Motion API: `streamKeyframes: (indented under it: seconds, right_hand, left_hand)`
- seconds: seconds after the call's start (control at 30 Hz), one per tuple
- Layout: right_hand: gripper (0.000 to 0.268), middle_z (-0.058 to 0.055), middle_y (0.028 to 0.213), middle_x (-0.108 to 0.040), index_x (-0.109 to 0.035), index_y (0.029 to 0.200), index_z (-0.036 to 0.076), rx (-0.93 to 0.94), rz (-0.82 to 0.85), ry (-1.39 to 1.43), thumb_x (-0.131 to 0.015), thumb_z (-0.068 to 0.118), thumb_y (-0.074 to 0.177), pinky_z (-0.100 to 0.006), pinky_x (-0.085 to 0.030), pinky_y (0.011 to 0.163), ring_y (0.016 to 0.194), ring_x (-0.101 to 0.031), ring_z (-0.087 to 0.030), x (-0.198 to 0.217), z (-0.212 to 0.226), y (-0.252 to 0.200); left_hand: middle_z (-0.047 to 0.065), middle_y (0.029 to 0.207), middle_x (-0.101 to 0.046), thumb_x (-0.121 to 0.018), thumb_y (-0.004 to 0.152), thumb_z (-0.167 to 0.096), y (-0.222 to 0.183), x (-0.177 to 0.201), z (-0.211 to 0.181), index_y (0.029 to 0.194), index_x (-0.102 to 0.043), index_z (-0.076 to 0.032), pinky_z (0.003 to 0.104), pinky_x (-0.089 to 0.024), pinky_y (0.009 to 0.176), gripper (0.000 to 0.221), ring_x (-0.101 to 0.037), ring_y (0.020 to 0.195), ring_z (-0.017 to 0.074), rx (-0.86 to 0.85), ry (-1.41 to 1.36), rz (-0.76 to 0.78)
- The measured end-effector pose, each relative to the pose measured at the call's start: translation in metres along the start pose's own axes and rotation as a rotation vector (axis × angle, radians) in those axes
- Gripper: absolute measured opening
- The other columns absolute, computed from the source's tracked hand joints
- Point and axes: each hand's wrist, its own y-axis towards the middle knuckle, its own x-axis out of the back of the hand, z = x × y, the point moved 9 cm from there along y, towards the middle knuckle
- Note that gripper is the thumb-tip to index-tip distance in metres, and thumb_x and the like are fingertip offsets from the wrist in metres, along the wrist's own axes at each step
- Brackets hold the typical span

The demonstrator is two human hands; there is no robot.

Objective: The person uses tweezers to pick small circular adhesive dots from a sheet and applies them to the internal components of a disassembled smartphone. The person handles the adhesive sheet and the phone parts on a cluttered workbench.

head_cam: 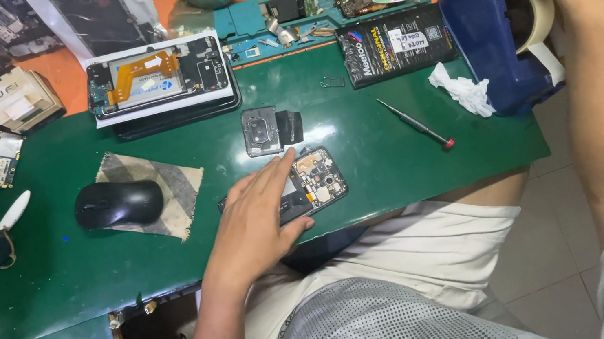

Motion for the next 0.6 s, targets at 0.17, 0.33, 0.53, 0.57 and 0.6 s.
streamKeyframes:
  seconds: [0.17, 0.33, 0.53, 0.57, 0.6]
  right_hand:
    - [0.024, -0.002, 0.065, -0.05, -0.052, 0.074, 0.007, -0.044, 0.024, 0.024, -0.061, 0.007, 0.096, -0.032, -0.038, 0.051, 0.059, -0.053, -0.014, 0.02, 0.005, -0.013]
    - [0.031, 0.001, 0.066, -0.066, -0.065, 0.071, 0.01, -0.326, -0.008, 0.279, -0.052, 0.012, 0.099, -0.023, -0.055, 0.058, 0.059, -0.067, -0.007, 0.057, 0.018, -0.028]
    - [0.013, -0.018, 0.087, -0.058, -0.046, 0.109, -0.004, -0.295, -0.067, 0.595, -0.04, 0.007, 0.103, -0.024, -0.061, 0.068, 0.072, -0.066, -0.018, 0.068, 0.008, -0.039]
    - [0.015, -0.015, 0.084, -0.059, -0.046, 0.111, -0.002, -0.304, -0.039, 0.577, -0.039, 0.01, 0.105, -0.025, -0.059, 0.07, 0.072, -0.065, -0.017, 0.068, 0.009, -0.04]
    - [0.017, -0.013, 0.08, -0.06, -0.047, 0.114, -0.001, -0.314, -0.014, 0.559, -0.037, 0.013, 0.108, -0.025, -0.057, 0.072, 0.072, -0.065, -0.017, 0.069, 0.009, -0.042]
  left_hand:
    - [0.012, 0.13, -0.039, -0.07, 0.066, -0.023, -0.001, 0.001, 0.0, 0.133, -0.02, -0.007, 0.037, -0.023, 0.096, 0.085, -0.036, 0.119, 0.0245, 0.016, -0.039, 0.021]
    - [0.014, 0.134, -0.031, -0.07, 0.067, -0.023, -0.001, 0.0, -0.001, 0.133, -0.019, -0.006, 0.038, -0.021, 0.098, 0.085, -0.027, 0.125, 0.0254, -0.004, -0.024, 0.025]
    - [0.013, 0.135, -0.03, -0.07, 0.066, -0.021, 0.0, 0.003, -0.004, 0.132, -0.022, -0.006, 0.038, -0.021, 0.098, 0.083, -0.026, 0.126, 0.0242, -0.018, -0.011, 0.02]
    - [0.012, 0.135, -0.03, -0.07, 0.065, -0.021, 0.001, 0.003, -0.005, 0.132, -0.023, -0.006, 0.039, -0.021, 0.098, 0.083, -0.026, 0.126, 0.0243, -0.008, -0.011, 0.024]
    - [0.012, 0.135, -0.031, -0.071, 0.065, -0.021, 0.002, 0.004, -0.006, 0.132, -0.024, -0.006, 0.039, -0.022, 0.097, 0.083, -0.026, 0.125, 0.0243, -0.001, -0.01, 0.028]
